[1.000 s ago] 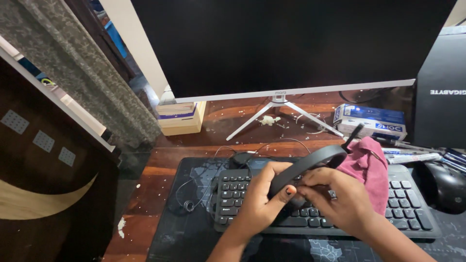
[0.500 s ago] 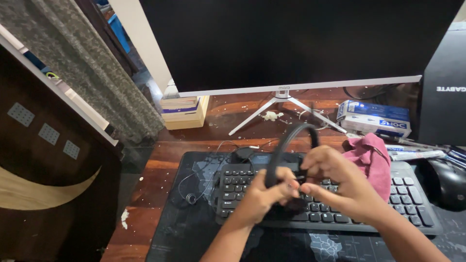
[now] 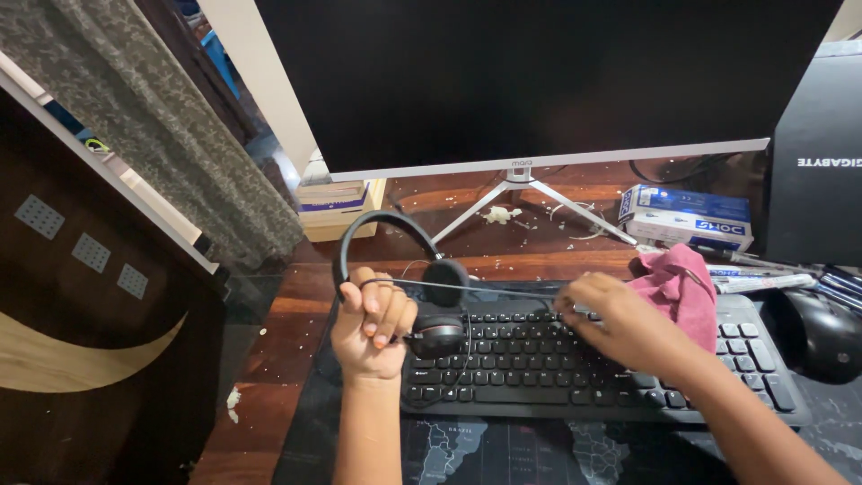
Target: The person cleans a pair of headphones with a pink cloth, then wipes the surface of a computer keyboard. They proceed to wipe a small box of whiteboard markers and several individual markers before placing them back on the desk.
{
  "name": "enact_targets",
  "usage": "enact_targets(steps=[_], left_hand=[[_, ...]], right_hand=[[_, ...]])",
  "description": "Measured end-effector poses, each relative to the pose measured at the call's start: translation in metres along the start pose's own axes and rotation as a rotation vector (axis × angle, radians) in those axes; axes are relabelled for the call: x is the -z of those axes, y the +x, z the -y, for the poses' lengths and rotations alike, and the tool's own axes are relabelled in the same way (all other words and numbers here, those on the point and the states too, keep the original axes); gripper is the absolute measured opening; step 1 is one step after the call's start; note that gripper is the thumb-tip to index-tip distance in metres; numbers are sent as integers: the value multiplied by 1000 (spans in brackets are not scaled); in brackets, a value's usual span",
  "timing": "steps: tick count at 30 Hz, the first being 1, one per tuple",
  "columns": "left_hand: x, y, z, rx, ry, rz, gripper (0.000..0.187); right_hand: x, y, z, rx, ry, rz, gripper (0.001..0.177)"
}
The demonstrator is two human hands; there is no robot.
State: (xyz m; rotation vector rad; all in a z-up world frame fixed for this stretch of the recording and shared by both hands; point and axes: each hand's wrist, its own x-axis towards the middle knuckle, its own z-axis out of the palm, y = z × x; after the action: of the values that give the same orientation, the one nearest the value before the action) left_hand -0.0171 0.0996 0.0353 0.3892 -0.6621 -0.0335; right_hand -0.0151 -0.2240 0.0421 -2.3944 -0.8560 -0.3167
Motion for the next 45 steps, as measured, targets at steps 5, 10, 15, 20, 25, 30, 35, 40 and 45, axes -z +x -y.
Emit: enact_targets(steps=[5,10,15,20,25,30,35,40,45], left_hand=[[1,-1,6,59,-53,-12,34],[-2,1,13,97,21,49,33],[-8,2,10,126,109,45,32],[-11,2,7,53,238,-16,31],[-11,4,-3,-123,413,-102,33],[-3,6,-14,-203,477,-214,35],[-1,7,-9,-210,549,-245,37],[-2,6,-9,-207,529,-240,37],[-2,5,-9,-201,528,-231,37]], right_hand=[[8,-2,-14,-24,137,-249,19],[6,-12,-30,-52,575,-381,13],[5,-19,-15,-113,586,-383,15],[10,-10,-3,-201,551,-408,13],[-13,-1,-2,-173,167,-248,14],[-32,13,-4,-69,-52,-33,22],[-64,37,8,-56,-355,-24,38],[-94,79,1,-55,-435,78,42],[-98,114,23,-243,-321,187,25]])
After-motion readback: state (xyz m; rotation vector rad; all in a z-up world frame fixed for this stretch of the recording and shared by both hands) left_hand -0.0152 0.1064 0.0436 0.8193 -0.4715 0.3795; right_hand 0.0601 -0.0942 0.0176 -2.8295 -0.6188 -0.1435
